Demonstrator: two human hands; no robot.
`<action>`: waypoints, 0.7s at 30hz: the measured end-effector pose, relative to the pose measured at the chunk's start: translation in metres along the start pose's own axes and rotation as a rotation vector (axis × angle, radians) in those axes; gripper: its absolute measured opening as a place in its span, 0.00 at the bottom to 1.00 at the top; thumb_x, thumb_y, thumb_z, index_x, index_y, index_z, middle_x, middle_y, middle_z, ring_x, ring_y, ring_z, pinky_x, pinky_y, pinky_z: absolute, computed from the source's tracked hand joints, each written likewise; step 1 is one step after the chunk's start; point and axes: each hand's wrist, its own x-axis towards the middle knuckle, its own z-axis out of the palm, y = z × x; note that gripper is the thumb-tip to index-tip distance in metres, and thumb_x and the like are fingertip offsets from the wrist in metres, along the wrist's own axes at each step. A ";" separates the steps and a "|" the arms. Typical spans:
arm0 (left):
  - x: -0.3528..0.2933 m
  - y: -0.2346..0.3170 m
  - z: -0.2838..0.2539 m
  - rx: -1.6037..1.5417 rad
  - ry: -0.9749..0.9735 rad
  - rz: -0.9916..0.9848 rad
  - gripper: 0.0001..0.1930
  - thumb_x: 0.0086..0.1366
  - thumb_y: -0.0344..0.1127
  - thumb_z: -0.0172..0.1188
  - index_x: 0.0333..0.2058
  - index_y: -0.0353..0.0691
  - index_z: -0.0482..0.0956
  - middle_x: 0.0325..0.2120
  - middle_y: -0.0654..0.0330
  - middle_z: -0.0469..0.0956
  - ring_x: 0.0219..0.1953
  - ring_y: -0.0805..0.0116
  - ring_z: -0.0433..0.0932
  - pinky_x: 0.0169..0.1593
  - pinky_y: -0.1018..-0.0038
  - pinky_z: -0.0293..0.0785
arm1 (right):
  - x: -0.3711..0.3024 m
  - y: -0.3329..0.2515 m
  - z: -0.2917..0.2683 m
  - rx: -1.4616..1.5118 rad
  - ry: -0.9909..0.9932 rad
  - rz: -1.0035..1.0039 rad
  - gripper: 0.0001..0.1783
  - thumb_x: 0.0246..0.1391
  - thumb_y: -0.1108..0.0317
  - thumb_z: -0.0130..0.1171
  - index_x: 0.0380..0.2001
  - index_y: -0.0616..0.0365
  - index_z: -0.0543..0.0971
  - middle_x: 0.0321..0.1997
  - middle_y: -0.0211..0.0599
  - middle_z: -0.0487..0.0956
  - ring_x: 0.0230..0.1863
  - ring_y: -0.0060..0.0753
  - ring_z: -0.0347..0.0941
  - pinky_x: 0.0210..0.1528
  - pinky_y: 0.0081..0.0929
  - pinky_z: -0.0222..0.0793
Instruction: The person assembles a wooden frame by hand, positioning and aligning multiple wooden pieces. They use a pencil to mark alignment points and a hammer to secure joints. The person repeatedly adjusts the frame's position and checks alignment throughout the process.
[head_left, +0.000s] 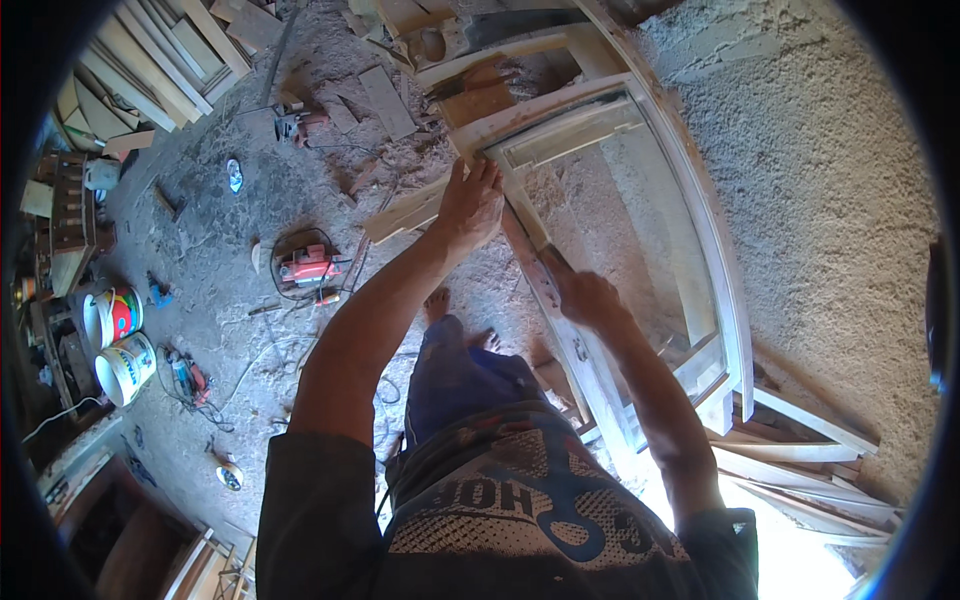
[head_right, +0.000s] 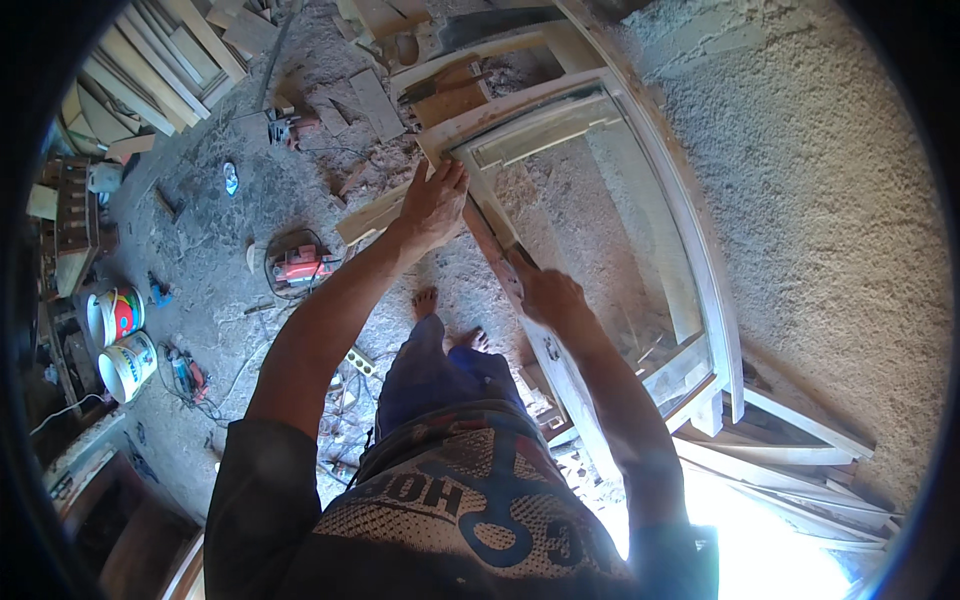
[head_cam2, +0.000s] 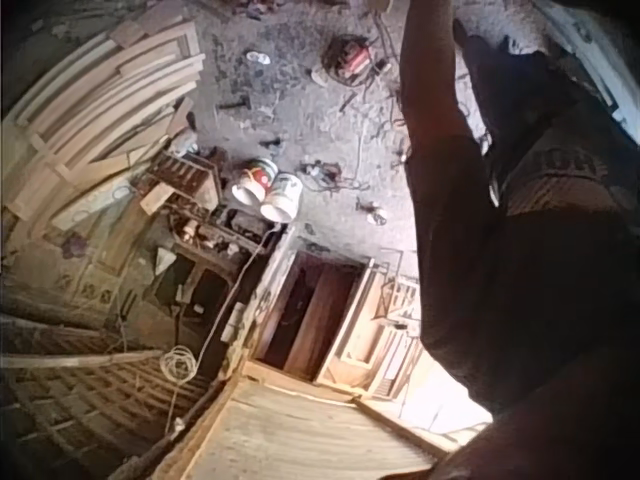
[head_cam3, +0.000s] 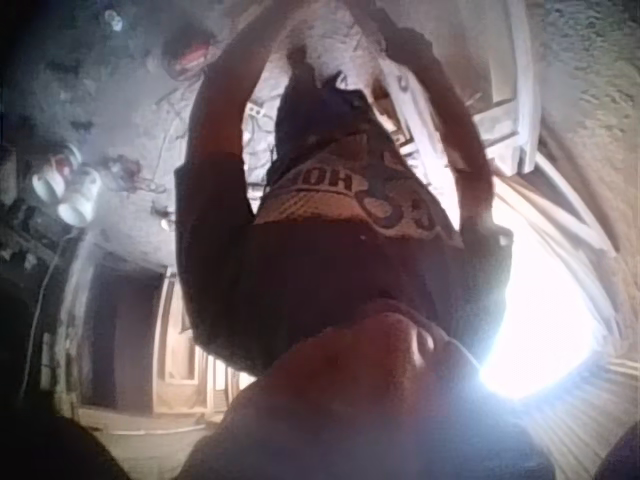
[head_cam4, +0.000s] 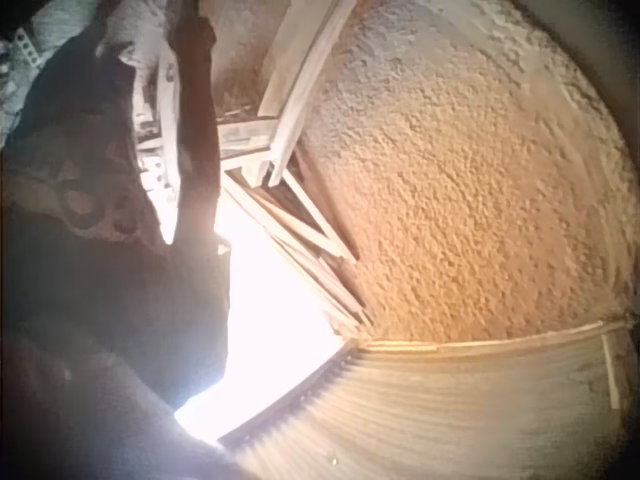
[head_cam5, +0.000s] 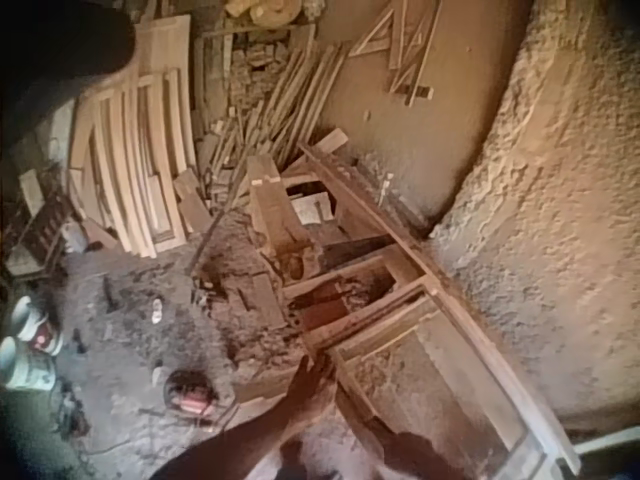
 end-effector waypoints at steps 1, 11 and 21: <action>-0.001 0.002 -0.002 -0.004 -0.010 -0.001 0.31 0.64 0.43 0.57 0.64 0.37 0.71 0.66 0.55 0.69 0.69 0.59 0.64 0.70 0.49 0.58 | -0.009 0.002 0.007 -0.013 -0.016 0.010 0.41 0.58 0.71 0.54 0.73 0.32 0.59 0.42 0.59 0.84 0.46 0.62 0.83 0.49 0.58 0.78; -0.001 0.001 0.000 -0.009 0.040 -0.011 0.29 0.63 0.43 0.56 0.62 0.38 0.73 0.63 0.56 0.72 0.67 0.59 0.66 0.69 0.49 0.58 | -0.003 0.002 0.002 -0.062 0.014 -0.049 0.42 0.57 0.66 0.59 0.74 0.38 0.56 0.37 0.61 0.83 0.40 0.64 0.83 0.44 0.58 0.79; 0.002 0.002 0.007 0.035 0.008 -0.001 0.30 0.65 0.43 0.55 0.64 0.38 0.71 0.66 0.55 0.69 0.68 0.58 0.65 0.69 0.48 0.59 | 0.011 -0.007 -0.009 -0.028 -0.004 0.005 0.39 0.60 0.66 0.56 0.73 0.30 0.57 0.43 0.61 0.83 0.49 0.64 0.81 0.50 0.59 0.77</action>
